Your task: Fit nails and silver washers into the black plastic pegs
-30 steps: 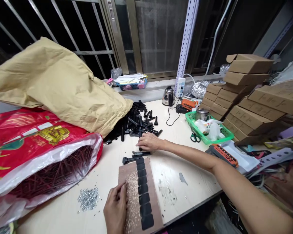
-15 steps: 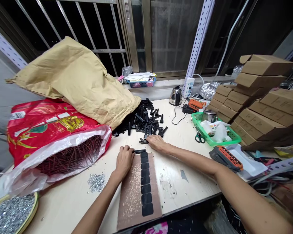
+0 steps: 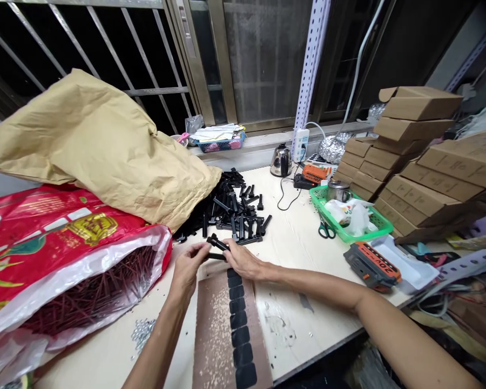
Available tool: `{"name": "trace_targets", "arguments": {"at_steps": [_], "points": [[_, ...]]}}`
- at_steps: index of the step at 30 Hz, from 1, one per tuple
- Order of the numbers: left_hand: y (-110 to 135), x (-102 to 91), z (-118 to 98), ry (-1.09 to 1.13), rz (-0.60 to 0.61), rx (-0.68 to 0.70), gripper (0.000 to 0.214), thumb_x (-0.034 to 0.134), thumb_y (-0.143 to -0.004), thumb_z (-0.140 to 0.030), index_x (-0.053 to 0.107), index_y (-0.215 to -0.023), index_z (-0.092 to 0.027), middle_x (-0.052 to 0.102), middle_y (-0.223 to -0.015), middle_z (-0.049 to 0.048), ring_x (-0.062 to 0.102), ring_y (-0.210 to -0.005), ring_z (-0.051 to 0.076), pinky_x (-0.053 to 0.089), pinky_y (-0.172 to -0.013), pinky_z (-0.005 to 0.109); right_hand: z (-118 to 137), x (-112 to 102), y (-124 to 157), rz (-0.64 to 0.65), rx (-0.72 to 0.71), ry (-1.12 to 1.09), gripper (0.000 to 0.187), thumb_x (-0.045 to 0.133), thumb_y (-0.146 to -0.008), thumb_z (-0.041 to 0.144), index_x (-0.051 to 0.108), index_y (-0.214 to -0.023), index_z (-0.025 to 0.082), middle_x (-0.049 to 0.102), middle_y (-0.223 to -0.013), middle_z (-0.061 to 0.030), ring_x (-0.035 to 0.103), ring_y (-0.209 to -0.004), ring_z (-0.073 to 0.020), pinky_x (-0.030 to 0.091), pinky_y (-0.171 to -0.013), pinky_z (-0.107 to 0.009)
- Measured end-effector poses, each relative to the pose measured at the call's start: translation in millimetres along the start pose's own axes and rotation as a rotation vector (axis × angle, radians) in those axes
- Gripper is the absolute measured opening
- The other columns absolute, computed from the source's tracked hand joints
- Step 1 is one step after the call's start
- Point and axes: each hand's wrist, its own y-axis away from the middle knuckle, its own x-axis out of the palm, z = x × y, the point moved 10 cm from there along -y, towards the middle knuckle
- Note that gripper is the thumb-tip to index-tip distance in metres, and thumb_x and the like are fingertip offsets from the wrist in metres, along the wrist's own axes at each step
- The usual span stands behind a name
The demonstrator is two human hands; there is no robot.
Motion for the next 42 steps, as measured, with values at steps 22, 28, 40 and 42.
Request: {"name": "trace_targets", "arguments": {"at_steps": [22, 28, 40, 42], "points": [[19.5, 4.2, 19.8, 0.321, -0.058, -0.090, 0.049, 0.078, -0.065, -0.033, 0.061, -0.104, -0.010, 0.066, -0.067, 0.0027, 0.064, -0.059, 0.013, 0.053, -0.062, 0.026, -13.7, -32.1, -83.7, 0.109, -0.201, 0.733, 0.017, 0.047, -0.093, 0.019, 0.064, -0.095, 0.017, 0.059, -0.105, -0.0079, 0.051, -0.099, -0.0193, 0.039, -0.084, -0.031], [4.7, 34.9, 21.7, 0.558, -0.004, -0.157, 0.032, 0.072, -0.074, -0.022, 0.063, -0.104, -0.016, 0.068, -0.103, 0.0096, 0.066, -0.092, 0.020, 0.054, -0.078, 0.032, 16.4, -19.6, -63.2, 0.167, -0.164, 0.420, 0.022, 0.048, -0.092, 0.033, 0.063, -0.100, 0.019, 0.066, -0.091, -0.0017, 0.061, -0.081, -0.0139, 0.042, -0.071, -0.022], [12.0, 30.0, 29.2, 0.536, -0.045, -0.243, 0.016, 0.057, -0.084, -0.015, 0.058, -0.100, -0.018, 0.067, -0.084, 0.0055, 0.066, -0.067, 0.016, 0.057, -0.062, 0.034, -54.5, -78.1, -59.1, -0.140, 0.425, 0.507, 0.042, 0.047, -0.087, 0.030, 0.043, -0.127, 0.017, 0.067, -0.104, -0.0127, 0.063, -0.093, -0.0262, 0.044, -0.076, -0.035], [12.4, 31.8, 26.0, 0.519, -0.011, -0.234, 0.016, 0.056, -0.085, -0.017, 0.057, -0.101, -0.020, 0.068, -0.087, 0.0065, 0.067, -0.072, 0.017, 0.057, -0.064, 0.037, -52.7, -117.8, -35.2, -0.209, 0.437, 0.498, 0.047, 0.043, -0.088, 0.036, 0.037, -0.133, 0.022, 0.064, -0.108, -0.0087, 0.061, -0.093, -0.0233, 0.043, -0.074, -0.032]]}}
